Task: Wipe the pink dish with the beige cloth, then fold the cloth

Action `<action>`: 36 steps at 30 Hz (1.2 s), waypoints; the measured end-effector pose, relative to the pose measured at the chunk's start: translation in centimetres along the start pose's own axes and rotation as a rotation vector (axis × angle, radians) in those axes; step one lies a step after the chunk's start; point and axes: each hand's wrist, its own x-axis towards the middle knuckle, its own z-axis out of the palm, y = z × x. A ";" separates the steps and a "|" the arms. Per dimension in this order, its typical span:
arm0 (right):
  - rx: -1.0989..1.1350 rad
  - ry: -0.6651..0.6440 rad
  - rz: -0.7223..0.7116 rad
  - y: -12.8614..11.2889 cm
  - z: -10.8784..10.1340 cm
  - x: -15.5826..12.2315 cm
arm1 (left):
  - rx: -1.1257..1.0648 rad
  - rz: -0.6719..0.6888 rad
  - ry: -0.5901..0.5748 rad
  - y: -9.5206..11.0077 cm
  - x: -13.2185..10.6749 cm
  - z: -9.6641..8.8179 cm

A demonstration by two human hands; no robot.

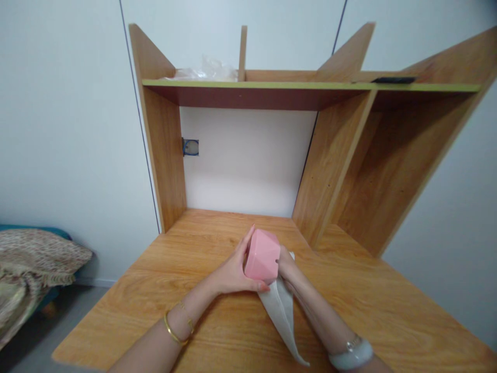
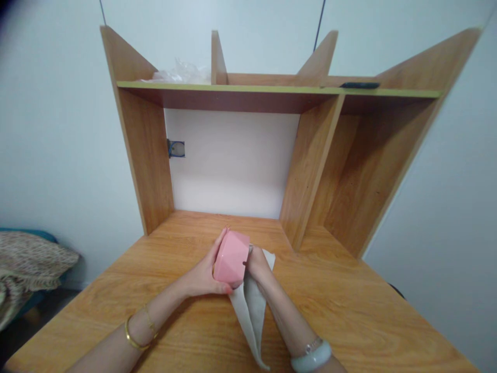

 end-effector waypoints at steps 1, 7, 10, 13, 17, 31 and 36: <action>0.012 -0.016 0.008 0.1 0.1 0.0 | 0.036 -0.002 0.014 0.1 0.0 0.0; -0.090 0.012 0.013 0.1 -0.4 1.2 | 0.024 -0.015 0.086 0.7 0.2 0.3; -0.193 0.083 -0.027 -0.1 -0.7 1.3 | -0.056 -0.057 0.069 0.4 0.4 0.4; -0.290 0.132 -0.123 -0.4 -0.9 1.0 | -0.081 -0.087 0.058 0.0 0.3 0.4; -0.389 0.191 -0.171 -0.8 -1.0 0.6 | -0.123 -0.146 0.037 -0.2 0.3 0.3; -0.031 0.112 0.038 -0.1 -1.1 1.0 | -0.103 -0.097 -0.120 0.5 0.1 -0.3; 0.094 0.098 0.090 0.4 0.0 0.6 | 0.126 -0.043 -0.082 0.3 -0.2 -0.4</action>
